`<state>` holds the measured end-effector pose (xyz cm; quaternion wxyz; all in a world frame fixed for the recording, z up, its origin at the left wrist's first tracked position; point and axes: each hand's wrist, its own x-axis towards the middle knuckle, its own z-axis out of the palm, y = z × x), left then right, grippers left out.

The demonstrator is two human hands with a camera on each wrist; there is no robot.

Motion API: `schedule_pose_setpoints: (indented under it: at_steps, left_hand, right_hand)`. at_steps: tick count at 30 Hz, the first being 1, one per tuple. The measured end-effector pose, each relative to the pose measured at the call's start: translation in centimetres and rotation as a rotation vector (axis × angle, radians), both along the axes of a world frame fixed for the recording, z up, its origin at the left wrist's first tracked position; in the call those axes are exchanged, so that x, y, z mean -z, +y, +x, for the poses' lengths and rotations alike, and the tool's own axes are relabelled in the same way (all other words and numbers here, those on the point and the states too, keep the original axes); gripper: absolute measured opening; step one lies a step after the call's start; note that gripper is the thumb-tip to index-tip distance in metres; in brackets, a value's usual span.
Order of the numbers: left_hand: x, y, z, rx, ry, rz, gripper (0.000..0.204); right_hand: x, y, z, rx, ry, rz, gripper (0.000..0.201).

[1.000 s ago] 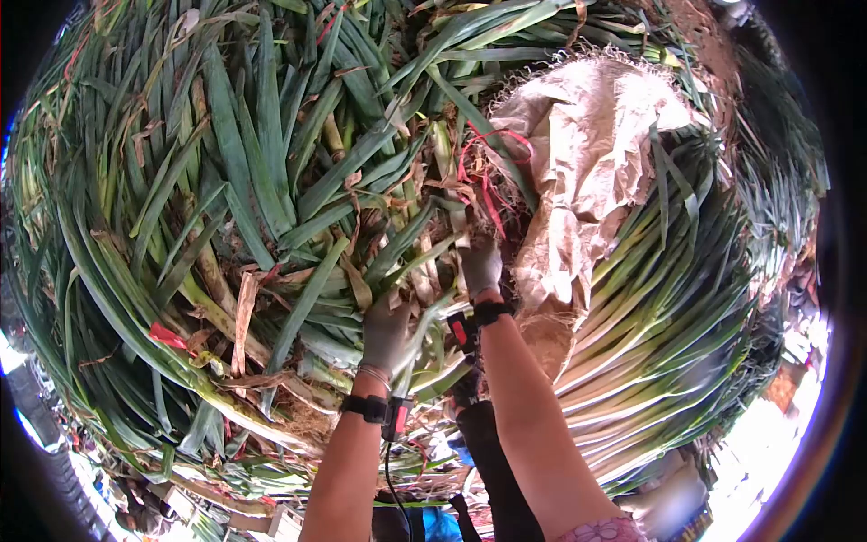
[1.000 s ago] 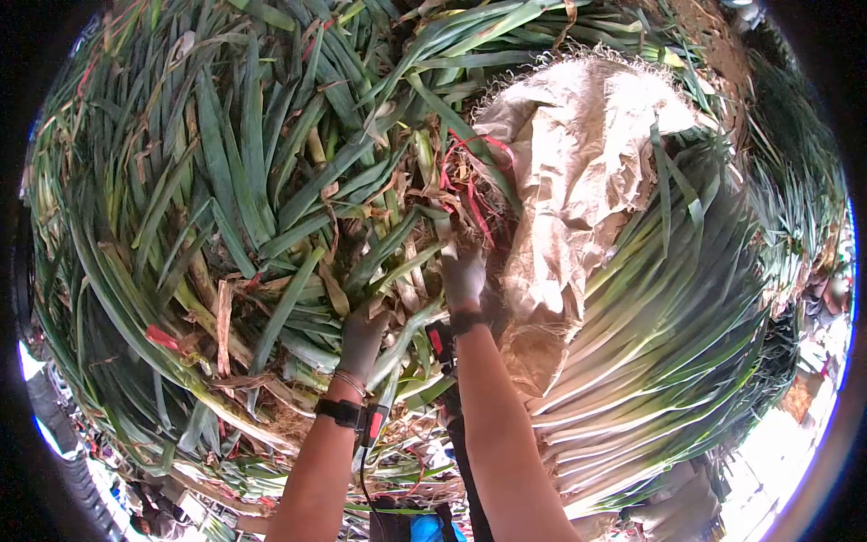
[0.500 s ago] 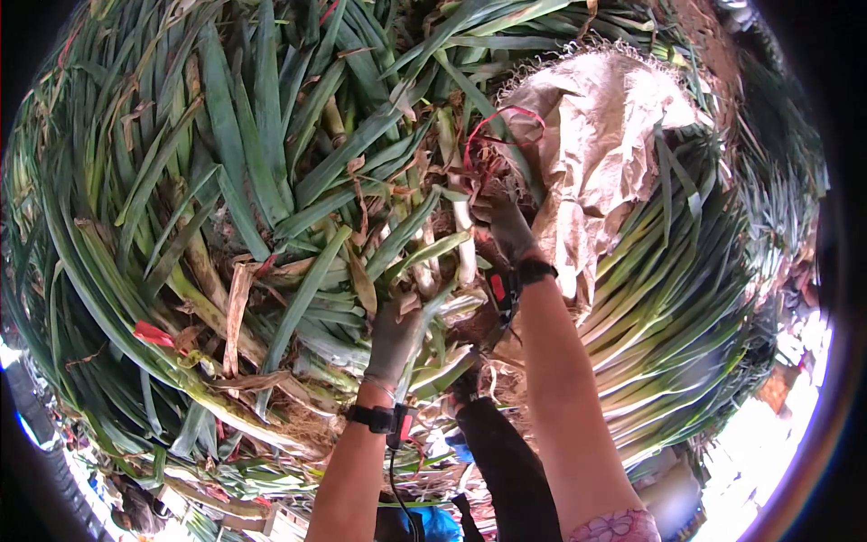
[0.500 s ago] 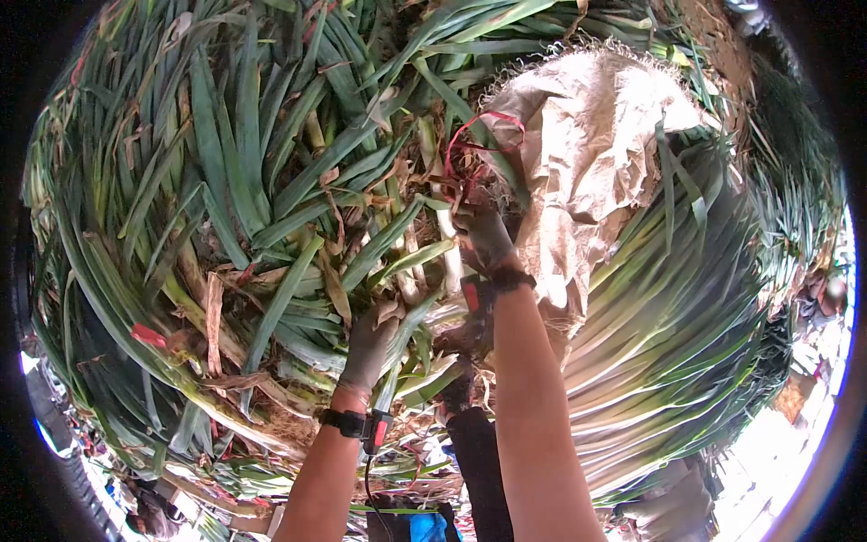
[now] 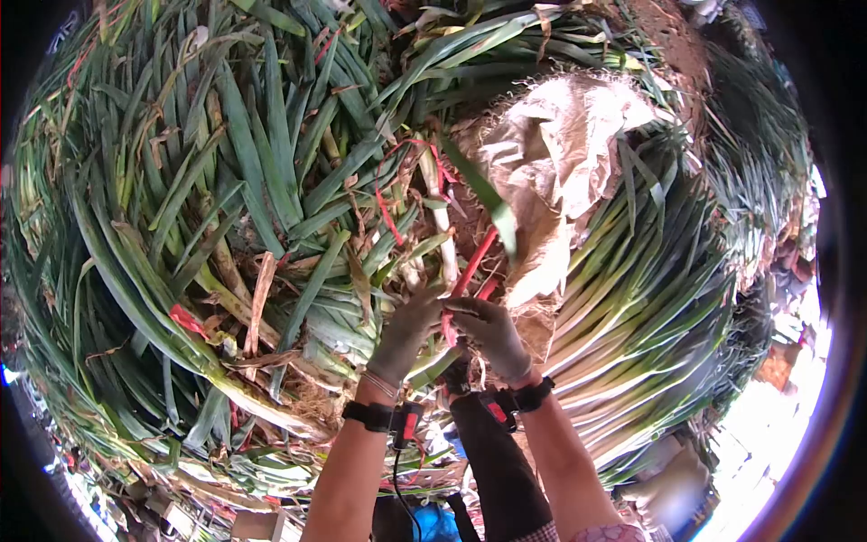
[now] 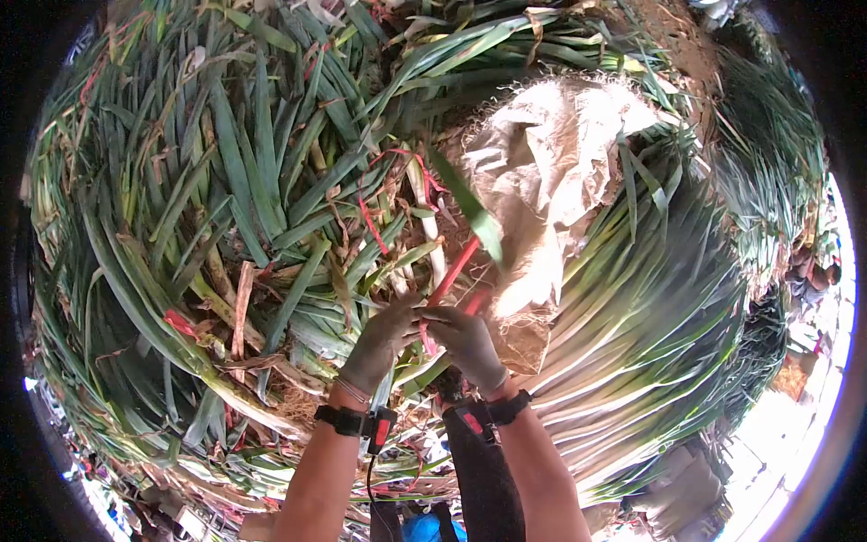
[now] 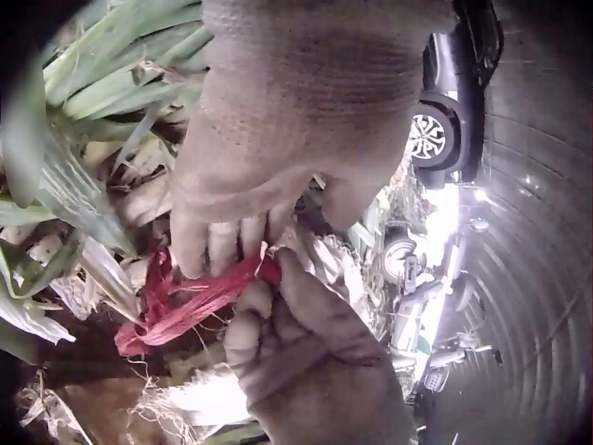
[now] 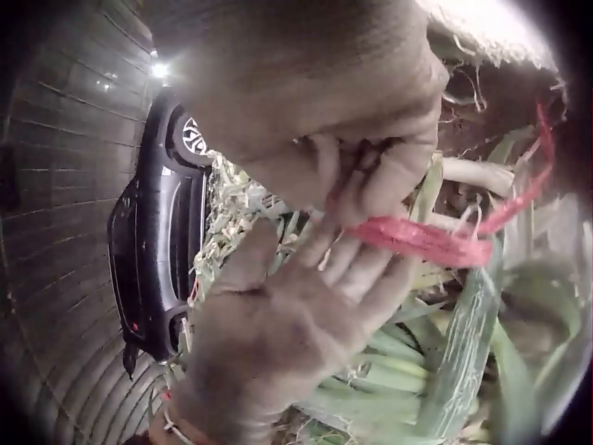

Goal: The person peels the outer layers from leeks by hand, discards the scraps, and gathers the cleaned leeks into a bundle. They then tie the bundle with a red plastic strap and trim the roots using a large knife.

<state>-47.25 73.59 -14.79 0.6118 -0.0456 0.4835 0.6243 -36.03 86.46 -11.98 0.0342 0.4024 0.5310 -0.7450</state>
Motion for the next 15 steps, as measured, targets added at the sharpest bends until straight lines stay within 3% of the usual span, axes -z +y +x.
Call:
schedule_pose_setpoints:
  at_steps: [2, 4, 5, 6, 8, 11, 13, 14, 15]
  left_hand:
    - [-1.4, 0.8, -0.5, 0.104, 0.106, 0.017, 0.047]
    - [-1.4, 1.3, -0.8, 0.089, 0.228, 0.015, 0.045]
    - [-1.1, 1.5, -1.0, 0.079, 0.348, 0.006, 0.043]
    - [-0.3, 1.5, -1.0, -0.052, 0.268, 0.003, 0.040]
    - [-1.0, 1.3, -1.3, -0.104, 0.237, -0.034, 0.039]
    - [0.1, 0.0, -0.5, -0.160, 0.177, -0.143, 0.036]
    - [1.9, -1.8, 0.9, -0.070, 0.235, -0.202, 0.043]
    - [2.4, -2.6, 1.6, -0.105, 0.232, -0.204, 0.039]
    - [2.6, -3.1, 2.2, -0.113, 0.226, -0.213, 0.039]
  right_hand:
    - [0.2, 0.3, 0.2, -0.027, 0.001, 0.089, 0.029]
    - [-0.3, 0.8, -0.6, -0.066, -0.005, 0.171, 0.028]
    - [-1.4, 1.5, -2.1, -0.274, -0.109, 0.591, 0.026]
    - [-1.8, 2.1, -3.5, -0.483, -0.217, 1.007, 0.025]
    - [0.3, 3.8, -7.1, -0.241, -0.105, 1.000, 0.028]
    - [5.6, 5.9, -14.1, -0.222, -0.014, 1.078, 0.042]
    - [9.1, 7.1, -17.8, 0.108, 0.235, -0.026, 0.032]
    - [13.8, 7.9, -19.4, 0.010, 0.406, 0.390, 0.029]
    - [15.4, 7.9, -20.0, -0.056, 0.491, 0.591, 0.027]
